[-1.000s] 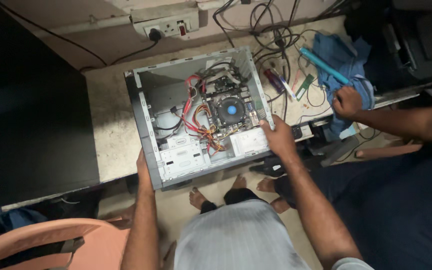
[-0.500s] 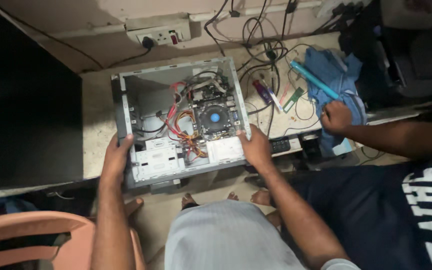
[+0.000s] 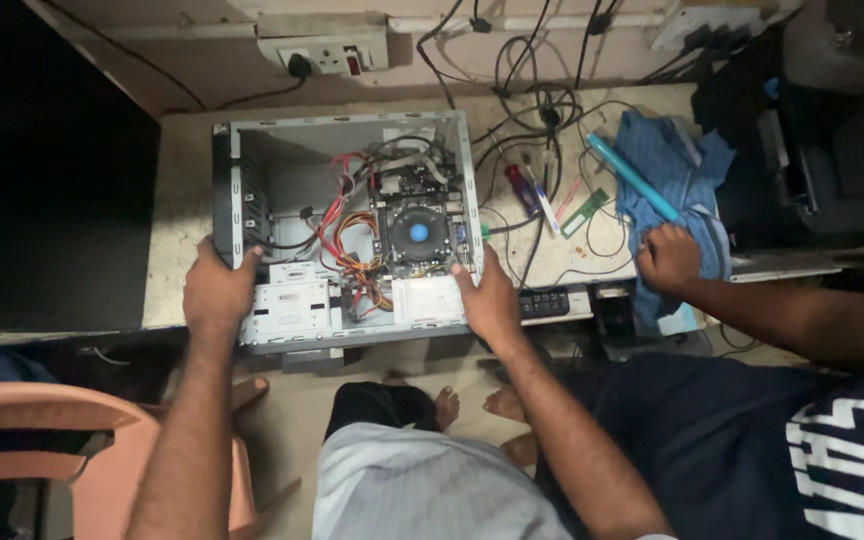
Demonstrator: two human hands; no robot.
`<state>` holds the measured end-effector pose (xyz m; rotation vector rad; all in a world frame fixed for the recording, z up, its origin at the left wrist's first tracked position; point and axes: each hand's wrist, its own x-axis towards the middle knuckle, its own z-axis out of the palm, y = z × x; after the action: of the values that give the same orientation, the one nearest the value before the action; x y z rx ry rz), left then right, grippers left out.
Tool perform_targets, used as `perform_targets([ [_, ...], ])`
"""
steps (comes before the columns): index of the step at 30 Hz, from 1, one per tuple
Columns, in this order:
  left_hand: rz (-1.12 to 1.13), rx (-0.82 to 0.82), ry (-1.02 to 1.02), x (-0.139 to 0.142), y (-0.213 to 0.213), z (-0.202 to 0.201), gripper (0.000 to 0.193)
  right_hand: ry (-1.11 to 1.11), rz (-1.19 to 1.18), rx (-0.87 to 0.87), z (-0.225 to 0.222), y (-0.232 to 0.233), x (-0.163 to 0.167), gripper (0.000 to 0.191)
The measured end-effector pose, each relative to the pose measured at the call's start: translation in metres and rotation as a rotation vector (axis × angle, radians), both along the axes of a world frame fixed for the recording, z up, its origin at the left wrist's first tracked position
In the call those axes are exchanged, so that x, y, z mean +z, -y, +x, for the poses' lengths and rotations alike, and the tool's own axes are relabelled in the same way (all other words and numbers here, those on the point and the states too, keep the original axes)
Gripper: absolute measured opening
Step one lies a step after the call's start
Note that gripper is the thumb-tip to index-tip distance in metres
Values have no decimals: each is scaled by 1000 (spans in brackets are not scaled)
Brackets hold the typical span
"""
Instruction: The person works inside an open desktop computer case on a workbench, positioning a CPU cooler and fan on the motherboard and using a screwdriver to drive screws to secure it. They reposition the case, connect cables, and the connected monitor later boots to a setup screen.
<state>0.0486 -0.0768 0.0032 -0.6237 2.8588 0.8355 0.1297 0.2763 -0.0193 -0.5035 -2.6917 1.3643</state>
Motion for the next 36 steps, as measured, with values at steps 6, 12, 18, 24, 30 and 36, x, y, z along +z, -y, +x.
perform_targets([
  [6,-20,9,-3,3,-3,1,68,-37,12,9,-1,-1,-4,53],
  [12,-27,1,-28,5,-3,2,70,-30,190,17,-1,0,-8,72],
  [18,-81,-49,-101,6,-2,5,76,-28,280,55,1,4,-10,82],
  [24,-165,-138,-238,11,-6,10,77,-203,443,152,2,4,-7,78],
  [30,-427,-324,-327,1,-8,11,54,-142,505,221,2,5,-1,77],
  [36,-370,-397,-513,-26,-3,0,41,-157,592,254,1,6,4,75],
])
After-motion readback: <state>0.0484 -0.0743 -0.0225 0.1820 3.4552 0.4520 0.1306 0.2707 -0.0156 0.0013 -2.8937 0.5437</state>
